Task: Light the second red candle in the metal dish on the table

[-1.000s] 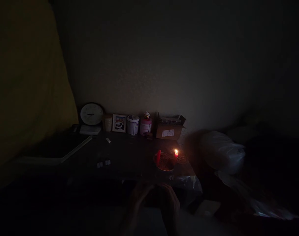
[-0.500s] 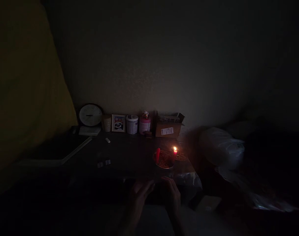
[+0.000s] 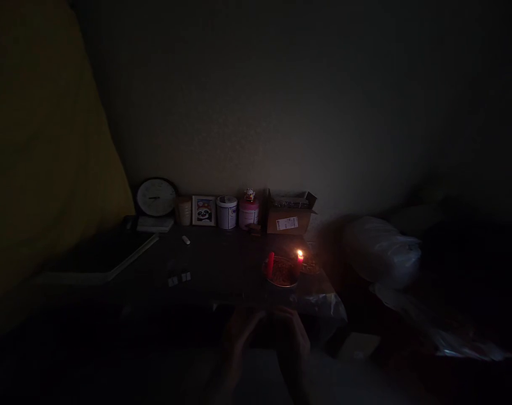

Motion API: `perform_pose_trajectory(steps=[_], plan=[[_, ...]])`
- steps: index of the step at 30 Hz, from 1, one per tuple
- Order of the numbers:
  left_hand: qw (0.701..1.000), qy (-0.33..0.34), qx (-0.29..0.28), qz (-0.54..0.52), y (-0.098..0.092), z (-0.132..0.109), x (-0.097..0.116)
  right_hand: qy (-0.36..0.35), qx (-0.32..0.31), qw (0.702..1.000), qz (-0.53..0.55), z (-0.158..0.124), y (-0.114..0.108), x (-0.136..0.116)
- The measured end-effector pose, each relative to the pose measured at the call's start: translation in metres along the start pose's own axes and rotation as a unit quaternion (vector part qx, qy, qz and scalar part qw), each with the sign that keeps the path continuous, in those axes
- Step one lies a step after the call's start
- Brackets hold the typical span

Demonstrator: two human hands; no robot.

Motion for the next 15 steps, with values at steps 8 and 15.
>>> perform_pose_trajectory(steps=[8,15], plan=[[0.999,0.017,-0.017,0.045,0.011,0.012,0.010,0.019,-0.007,0.999,-0.032,-0.001,-0.008,-0.010],[0.997,0.027,-0.011,0.078,0.004,0.006,0.010,0.028,0.086,0.984,-0.151,0.004,-0.010,0.047]])
Point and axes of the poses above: each hand's wrist, its own z-axis towards the middle knuckle, its own y-axis out of the palm, x = y × z, the point moved 3 cm from there along z, towards the middle knuckle, and after that the axes turned 13 degrees about -x, right-handed, at the moved point
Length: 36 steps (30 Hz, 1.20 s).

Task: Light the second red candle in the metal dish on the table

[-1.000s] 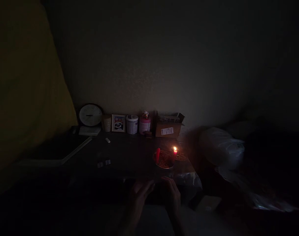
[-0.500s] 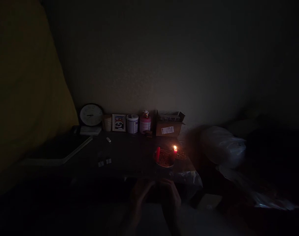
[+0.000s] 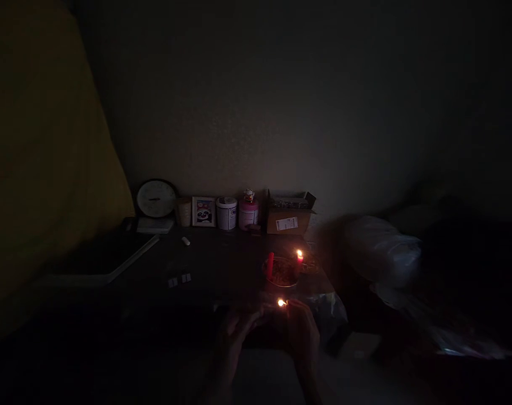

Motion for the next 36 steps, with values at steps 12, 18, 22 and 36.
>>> perform_pose_trajectory(steps=[12,18,22,36], plan=[[0.992,-0.040,0.088,-0.082,-0.081,0.016,-0.025,0.043,0.119,0.992,0.019,0.028,-0.029,-0.015],[0.988,-0.070,0.088,-0.104,-0.083,0.012,-0.025,0.024,0.113,0.993,-0.033,0.032,-0.029,-0.012],[0.986,-0.081,0.092,-0.116,-0.086,0.014,-0.032,0.013,0.104,0.994,-0.015,0.035,-0.028,-0.008],[0.985,-0.050,0.138,-0.096,-0.078,0.003,-0.028,0.021,0.098,0.995,-0.007,0.040,-0.025,-0.011]])
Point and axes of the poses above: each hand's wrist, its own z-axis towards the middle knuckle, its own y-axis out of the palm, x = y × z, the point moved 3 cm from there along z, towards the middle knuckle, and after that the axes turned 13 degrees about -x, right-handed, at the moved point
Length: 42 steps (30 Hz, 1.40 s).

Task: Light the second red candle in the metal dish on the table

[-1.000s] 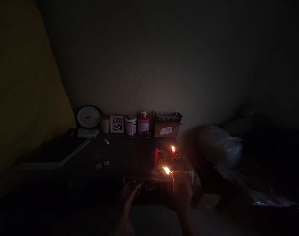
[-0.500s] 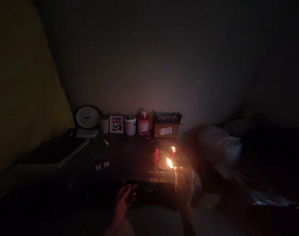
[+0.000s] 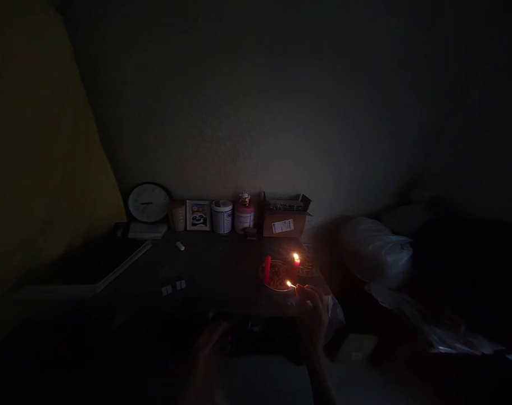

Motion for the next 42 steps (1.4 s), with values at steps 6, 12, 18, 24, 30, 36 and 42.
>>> perform_pose_trajectory(steps=[6,12,18,24,30,36,42], plan=[[1.000,0.002,-0.024,-0.010,0.009,-0.005,0.003,-0.017,-0.030,0.999,0.018,0.004,0.007,0.004],[0.999,0.011,-0.030,0.002,0.016,-0.010,0.009,-0.034,-0.064,0.996,0.061,0.008,0.012,0.003],[1.000,0.011,-0.003,0.015,0.006,-0.003,0.002,-0.046,-0.086,0.993,0.068,0.017,0.020,0.002],[0.998,0.052,-0.025,0.008,-0.011,0.004,-0.009,-0.032,-0.060,0.995,0.077,0.028,0.033,0.008],[0.994,0.075,-0.053,0.061,-0.013,0.003,-0.009,0.013,-0.064,0.994,0.085,0.034,0.038,0.004],[0.994,0.065,-0.045,0.081,-0.015,-0.002,-0.003,0.052,-0.082,0.990,0.105,0.040,0.042,-0.001],[0.992,0.080,-0.084,0.046,-0.004,-0.015,0.005,0.116,-0.091,0.979,0.140,0.046,0.053,0.003]])
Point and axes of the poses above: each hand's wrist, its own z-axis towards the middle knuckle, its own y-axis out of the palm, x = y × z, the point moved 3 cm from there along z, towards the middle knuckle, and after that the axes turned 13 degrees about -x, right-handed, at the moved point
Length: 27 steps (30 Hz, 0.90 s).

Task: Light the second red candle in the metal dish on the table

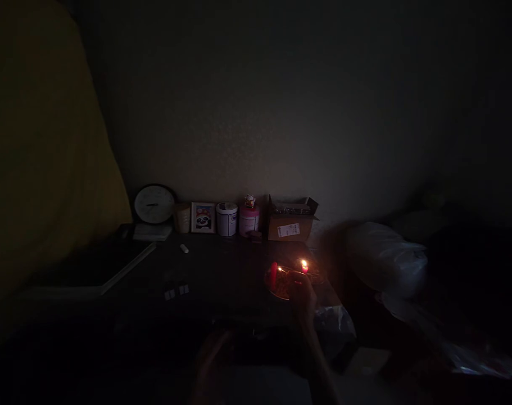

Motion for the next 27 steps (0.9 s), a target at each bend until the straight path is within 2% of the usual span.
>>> perform_pose_trajectory(steps=[4,9,27], plan=[[0.999,-0.038,0.014,0.012,-0.005,0.003,-0.004,0.007,-0.011,1.000,0.004,0.006,0.004,0.005],[0.998,-0.021,0.024,0.058,-0.007,0.003,-0.002,0.004,-0.007,1.000,-0.006,0.012,0.007,0.007],[0.997,-0.013,0.055,0.053,-0.010,-0.003,-0.002,0.004,-0.004,1.000,-0.026,0.021,0.015,-0.003]])
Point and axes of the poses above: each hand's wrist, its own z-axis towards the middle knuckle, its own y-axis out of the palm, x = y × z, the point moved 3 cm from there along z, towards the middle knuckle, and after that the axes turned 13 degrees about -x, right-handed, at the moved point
